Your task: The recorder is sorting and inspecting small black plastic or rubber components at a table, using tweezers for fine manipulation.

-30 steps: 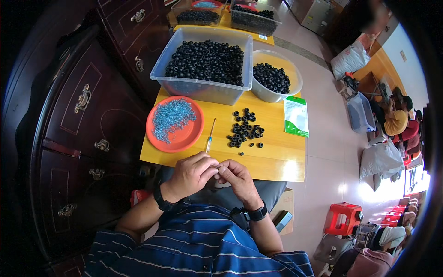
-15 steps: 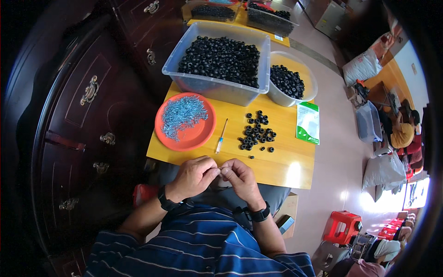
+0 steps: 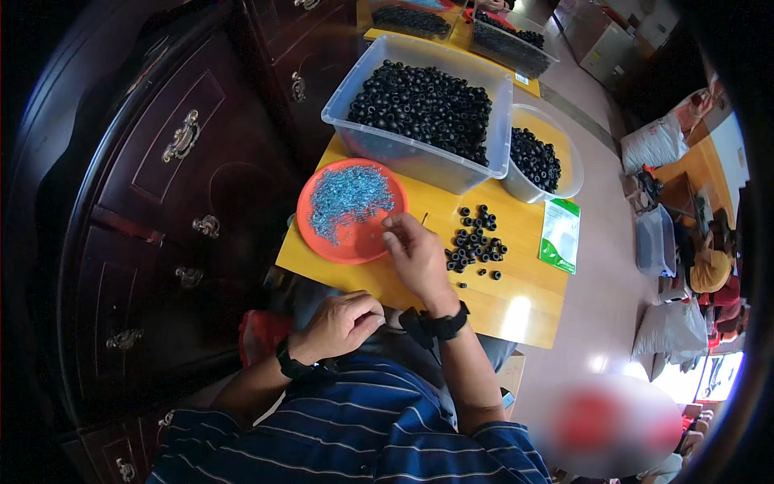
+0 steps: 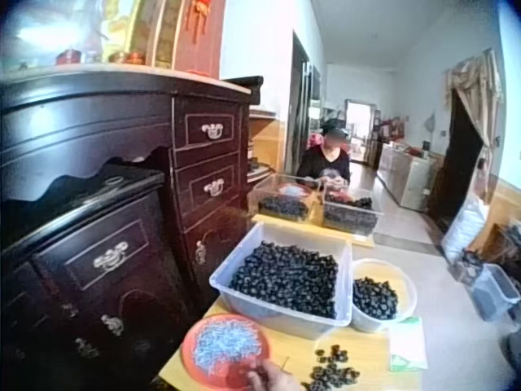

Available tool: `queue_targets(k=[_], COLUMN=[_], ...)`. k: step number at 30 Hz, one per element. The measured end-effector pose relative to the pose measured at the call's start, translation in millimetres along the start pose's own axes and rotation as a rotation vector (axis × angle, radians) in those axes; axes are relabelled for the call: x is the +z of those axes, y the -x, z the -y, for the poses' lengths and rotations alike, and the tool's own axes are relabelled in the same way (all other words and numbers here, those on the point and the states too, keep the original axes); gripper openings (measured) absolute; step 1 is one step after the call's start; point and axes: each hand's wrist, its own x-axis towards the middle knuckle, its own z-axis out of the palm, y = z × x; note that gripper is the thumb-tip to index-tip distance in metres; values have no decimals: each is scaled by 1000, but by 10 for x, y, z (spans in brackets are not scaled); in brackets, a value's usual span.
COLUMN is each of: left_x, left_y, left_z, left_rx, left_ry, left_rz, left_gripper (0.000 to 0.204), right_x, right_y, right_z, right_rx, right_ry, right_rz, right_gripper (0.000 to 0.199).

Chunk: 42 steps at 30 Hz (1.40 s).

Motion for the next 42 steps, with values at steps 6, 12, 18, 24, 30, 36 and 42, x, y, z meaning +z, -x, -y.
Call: queue_targets(k=[6,12,18,24,30,36,42], left_x=[40,205,308,361,361,397,470], left_y=[31,-139,-259,-239,-339,-404,-513], left_z=[84,143,95,102,14,52,32], left_rx=[-34,38,79,80,61,66,87], left_ry=[-8,61,26,6,12,8,22], left_rz=[32,34,92,121,112,127,129], left_gripper=[11,12,10,9,9,9,10], right_x=[-718,-1198,-1227,-1132,-1271,-1201,-1663], right_y=[295,457,763,823,808,979,869], right_z=[833,1570,1881,1754,1691,1577,766], right_rx=[94,-605,-629,-707,-704,-809,-618], right_ry=[-894,-1675,-1810,-1837,-1827,-1871,-1525], right_rz=[59,602,378,350,338,361,370], right_gripper=[13,11,21,21,21,20,11])
